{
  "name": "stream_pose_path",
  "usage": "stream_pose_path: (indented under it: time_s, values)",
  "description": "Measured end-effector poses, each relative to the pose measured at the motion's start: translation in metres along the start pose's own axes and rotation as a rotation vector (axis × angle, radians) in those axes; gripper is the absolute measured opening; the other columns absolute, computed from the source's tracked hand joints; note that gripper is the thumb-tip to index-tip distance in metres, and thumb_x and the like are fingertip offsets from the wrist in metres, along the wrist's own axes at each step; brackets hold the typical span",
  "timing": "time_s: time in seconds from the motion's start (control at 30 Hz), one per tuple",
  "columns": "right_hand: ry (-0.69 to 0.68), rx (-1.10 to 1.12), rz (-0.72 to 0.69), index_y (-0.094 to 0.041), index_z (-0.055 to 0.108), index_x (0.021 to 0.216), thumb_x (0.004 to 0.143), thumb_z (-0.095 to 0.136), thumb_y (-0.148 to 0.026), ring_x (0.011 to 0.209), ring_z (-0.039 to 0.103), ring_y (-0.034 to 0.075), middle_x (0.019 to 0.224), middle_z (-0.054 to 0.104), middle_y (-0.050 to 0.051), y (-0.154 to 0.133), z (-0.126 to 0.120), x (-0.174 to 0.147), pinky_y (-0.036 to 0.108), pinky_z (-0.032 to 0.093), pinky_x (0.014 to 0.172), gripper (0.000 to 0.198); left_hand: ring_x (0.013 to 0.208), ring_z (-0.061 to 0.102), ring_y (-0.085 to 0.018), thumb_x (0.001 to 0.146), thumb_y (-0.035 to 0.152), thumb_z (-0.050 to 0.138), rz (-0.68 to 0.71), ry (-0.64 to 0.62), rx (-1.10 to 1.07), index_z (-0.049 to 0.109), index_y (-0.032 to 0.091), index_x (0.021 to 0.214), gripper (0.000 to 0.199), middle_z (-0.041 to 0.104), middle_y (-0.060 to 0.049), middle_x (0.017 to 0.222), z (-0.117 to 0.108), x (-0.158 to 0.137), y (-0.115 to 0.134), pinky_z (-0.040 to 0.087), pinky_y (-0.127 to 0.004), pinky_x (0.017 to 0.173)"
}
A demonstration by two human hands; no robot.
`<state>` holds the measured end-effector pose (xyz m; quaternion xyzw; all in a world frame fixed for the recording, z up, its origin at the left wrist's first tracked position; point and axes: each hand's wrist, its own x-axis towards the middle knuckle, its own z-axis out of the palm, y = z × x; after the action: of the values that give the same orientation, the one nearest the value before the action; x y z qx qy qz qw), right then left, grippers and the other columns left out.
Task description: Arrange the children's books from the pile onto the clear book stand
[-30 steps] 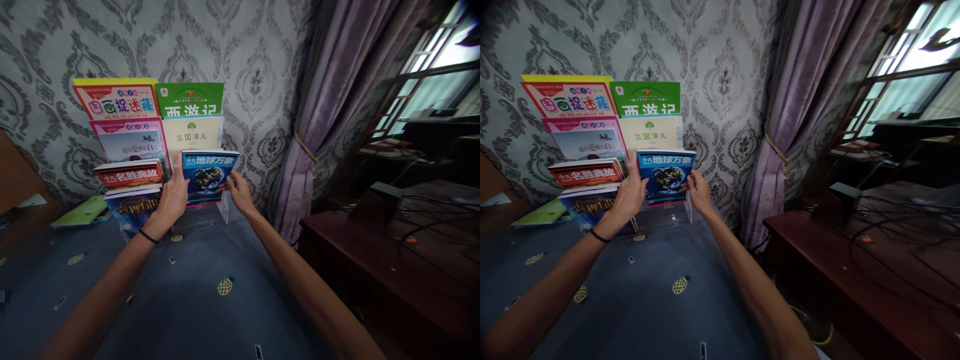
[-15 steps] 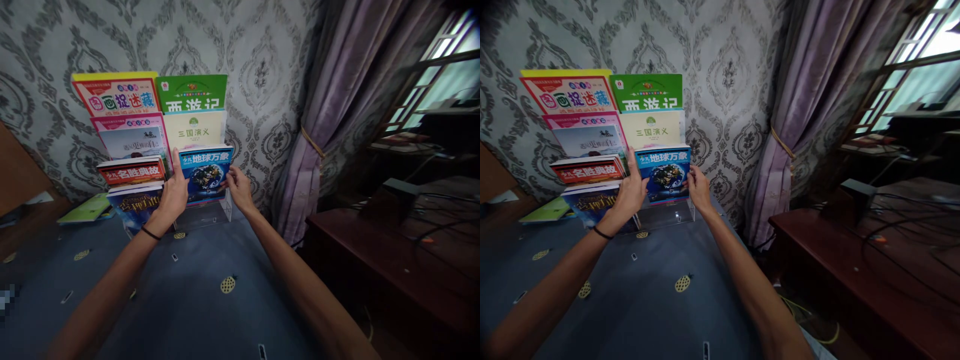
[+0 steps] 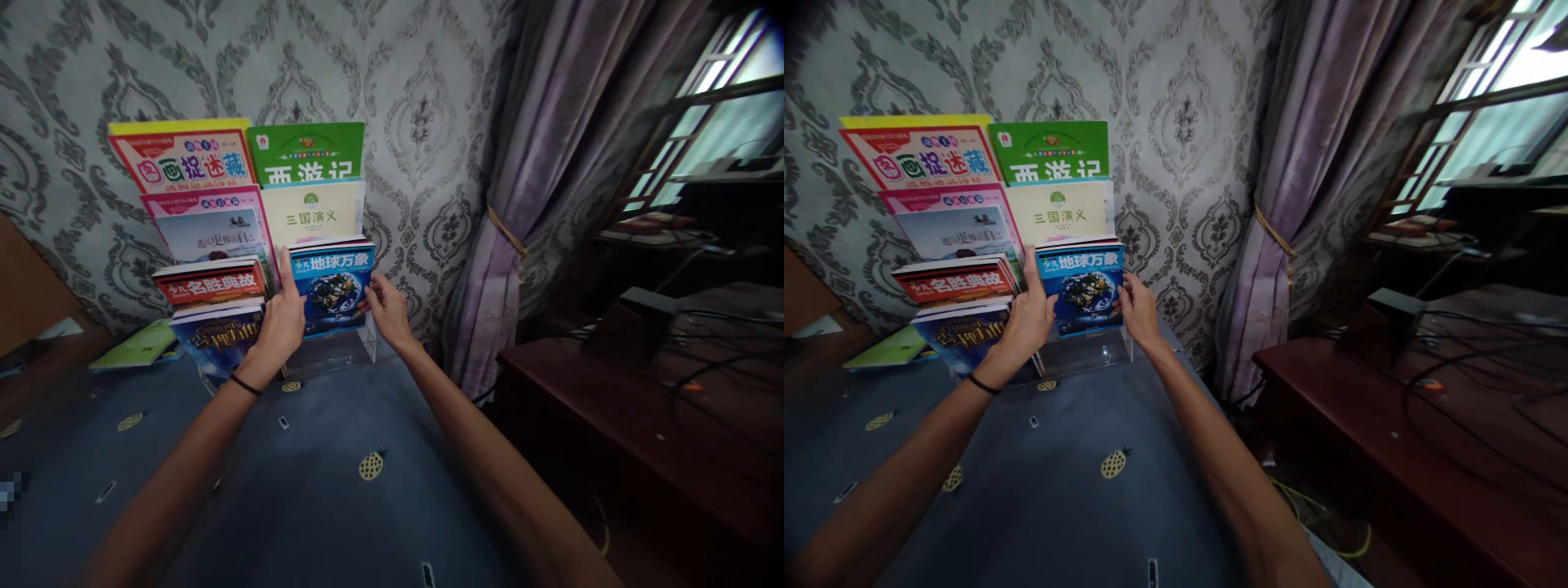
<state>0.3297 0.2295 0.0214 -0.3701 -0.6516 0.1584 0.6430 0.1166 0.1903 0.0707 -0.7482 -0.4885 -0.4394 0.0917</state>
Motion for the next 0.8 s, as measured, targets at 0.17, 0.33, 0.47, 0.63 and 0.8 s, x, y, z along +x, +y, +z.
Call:
stream_pose_path:
  time_s: [0.17, 0.33, 0.47, 0.63, 0.8]
  values:
    - [0.000, -0.024, 0.001, -0.025, 0.065, 0.108, 0.094, 0.054, -0.038, 0.064, 0.069, 0.021, 0.081, 0.069, 0.003, -0.002, -0.001, 0.000, 0.038, 0.059, 0.062, 0.022, 0.055, 0.058, -0.021, 0.092, 0.014, 0.046, 0.008, -0.020, 0.053, 0.007, 0.004, 0.160, 0.079, 0.063, -0.004, 0.065, 0.000, 0.001, 0.000, 0.054, -0.038, 0.065]
    - [0.034, -0.083, -0.024, -0.023, 0.067, 0.105, 0.092, 0.053, -0.029, 0.066, 0.068, 0.019, 0.096, 0.068, 0.006, -0.002, -0.002, 0.001, 0.036, 0.059, 0.064, 0.020, 0.058, 0.061, -0.021, 0.094, 0.013, 0.046, -0.015, -0.058, 0.139, 0.003, 0.003, 0.160, 0.080, 0.065, -0.006, 0.066, -0.003, 0.000, 0.005, 0.053, -0.036, 0.066]
    - [0.067, -0.198, -0.043, -0.020, 0.069, 0.103, 0.090, 0.053, -0.025, 0.072, 0.067, 0.020, 0.092, 0.066, 0.007, -0.003, -0.003, 0.002, 0.036, 0.058, 0.069, 0.021, 0.062, 0.064, -0.020, 0.097, 0.014, 0.044, -0.039, -0.116, 0.205, -0.006, 0.001, 0.159, 0.082, 0.069, -0.007, 0.072, -0.005, 0.002, 0.009, 0.053, -0.032, 0.069]
    - [0.068, -0.241, -0.030, -0.021, 0.070, 0.100, 0.089, 0.052, -0.024, 0.072, 0.067, 0.021, 0.088, 0.068, 0.006, -0.003, -0.003, 0.003, 0.036, 0.056, 0.071, 0.022, 0.066, 0.068, -0.022, 0.098, 0.015, 0.046, -0.055, -0.140, 0.291, -0.012, 0.001, 0.158, 0.085, 0.071, -0.009, 0.076, -0.005, 0.005, 0.012, 0.053, -0.032, 0.069]
    - [0.091, -0.260, -0.056, -0.020, 0.072, 0.103, 0.088, 0.053, -0.026, 0.080, 0.069, 0.024, 0.094, 0.073, 0.009, -0.002, -0.004, 0.004, 0.036, 0.056, 0.074, 0.025, 0.067, 0.070, -0.024, 0.099, 0.015, 0.044, -0.105, -0.180, 0.305, -0.015, 0.001, 0.158, 0.084, 0.073, -0.011, 0.076, -0.005, 0.006, 0.016, 0.054, -0.032, 0.067]
